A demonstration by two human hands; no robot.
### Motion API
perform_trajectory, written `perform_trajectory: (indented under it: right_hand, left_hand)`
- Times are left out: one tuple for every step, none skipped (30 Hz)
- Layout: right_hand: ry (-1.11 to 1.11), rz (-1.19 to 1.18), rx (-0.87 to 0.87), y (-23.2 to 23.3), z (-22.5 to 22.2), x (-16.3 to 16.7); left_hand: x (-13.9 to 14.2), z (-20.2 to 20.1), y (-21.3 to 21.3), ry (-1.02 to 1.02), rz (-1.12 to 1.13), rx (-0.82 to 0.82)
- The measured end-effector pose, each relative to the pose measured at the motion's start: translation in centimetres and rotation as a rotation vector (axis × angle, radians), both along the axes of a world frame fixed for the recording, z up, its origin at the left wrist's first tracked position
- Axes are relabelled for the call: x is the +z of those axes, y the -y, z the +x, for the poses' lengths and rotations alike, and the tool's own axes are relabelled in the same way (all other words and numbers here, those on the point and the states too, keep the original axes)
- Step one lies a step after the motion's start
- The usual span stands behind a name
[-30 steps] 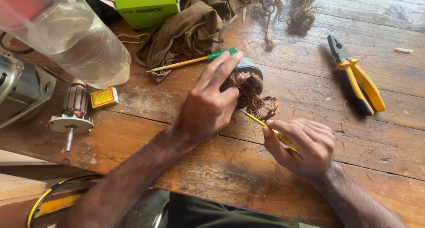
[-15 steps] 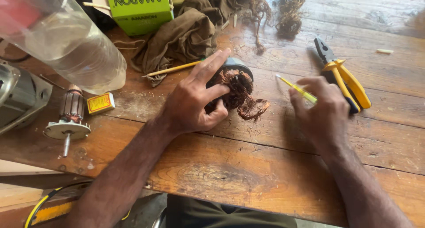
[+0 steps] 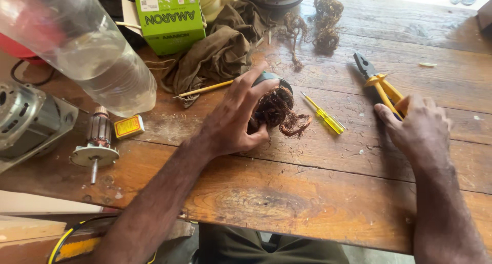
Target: The person pulls burnt copper wire windings out of a motor stator housing on a wooden workbench, using a screwdriver to pry the coils loose and pliers to grip and tear out the wire, working the coils free by hand throughout the clip.
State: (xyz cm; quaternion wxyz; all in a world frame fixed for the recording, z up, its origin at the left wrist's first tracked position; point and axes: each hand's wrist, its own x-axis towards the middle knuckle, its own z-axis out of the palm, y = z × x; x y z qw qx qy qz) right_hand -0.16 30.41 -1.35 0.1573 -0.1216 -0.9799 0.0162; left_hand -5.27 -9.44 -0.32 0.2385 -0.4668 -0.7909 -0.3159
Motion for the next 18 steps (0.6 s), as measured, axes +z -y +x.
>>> perform_trajectory:
  right_hand:
    - [0.055,-0.075,-0.017,-0.1,0.3,0.0]
    - [0.053,-0.045,-0.007,0.1,0.5,-0.1]
    - [0.052,-0.014,0.002,0.5,0.6,-0.1]
    - [0.049,0.018,0.012,0.9,0.6,0.1]
    - [0.034,-0.031,-0.01,1.3,0.6,0.5]
    - [0.021,-0.082,-0.03,1.7,0.6,1.1]
    - [0.008,-0.135,-0.051,2.3,0.6,1.6]
    - [-0.013,-0.256,-0.078,2.7,0.9,2.3]
    - [-0.028,-0.372,-0.103,2.9,1.6,3.1]
    - [-0.043,-0.488,-0.131,3.2,2.2,3.8]
    - [-0.146,-0.812,-0.024,3.9,2.8,4.1]
    - [-0.251,-1.132,0.09,4.5,3.9,4.3]
    - [-0.358,-1.451,0.213,5.2,4.9,4.4]
    - [-0.329,-1.663,0.358,5.8,5.9,4.5]
    - [-0.286,-1.874,0.51,6.4,7.0,4.7]
    - [-0.188,-1.831,0.611,7.0,7.9,4.8]
    - [-0.093,-1.787,0.707,7.5,8.9,5.0]
    - [-0.002,-1.738,0.796,8.0,9.8,5.3]
  left_hand:
    - [0.1,0.1,0.1,-0.003,-0.031,0.022]
    - [0.2,0.3,0.1,-0.004,-0.062,0.043]
    - [0.3,0.4,0.1,-0.01,-0.055,0.035]
    - [0.4,0.4,0.0,-0.017,-0.046,0.028]
    - [0.5,0.4,0.0,-0.025,-0.036,0.024]
    - [0.5,0.5,0.1,-0.028,-0.033,0.033]
    - [0.6,0.6,0.2,-0.031,-0.033,0.041]
    - [0.7,0.6,0.3,-0.032,-0.032,0.05]
    - [0.7,0.7,0.4,-0.035,-0.034,0.053]
    - [0.7,0.7,0.6,-0.038,-0.036,0.054]
    - [0.8,0.6,0.7,-0.046,-0.038,0.054]
    - [0.9,0.5,0.7,-0.041,-0.035,0.055]
    - [0.9,0.5,0.7,-0.038,-0.035,0.057]
    - [0.9,0.4,0.7,-0.031,-0.036,0.061]
    - [0.9,0.4,0.7,0.03,-0.031,0.061]
    - [0.8,0.4,0.7,0.093,-0.03,0.064]
    - [0.7,0.4,0.7,0.158,-0.033,0.064]
    - [0.6,0.4,0.7,0.119,-0.023,0.062]
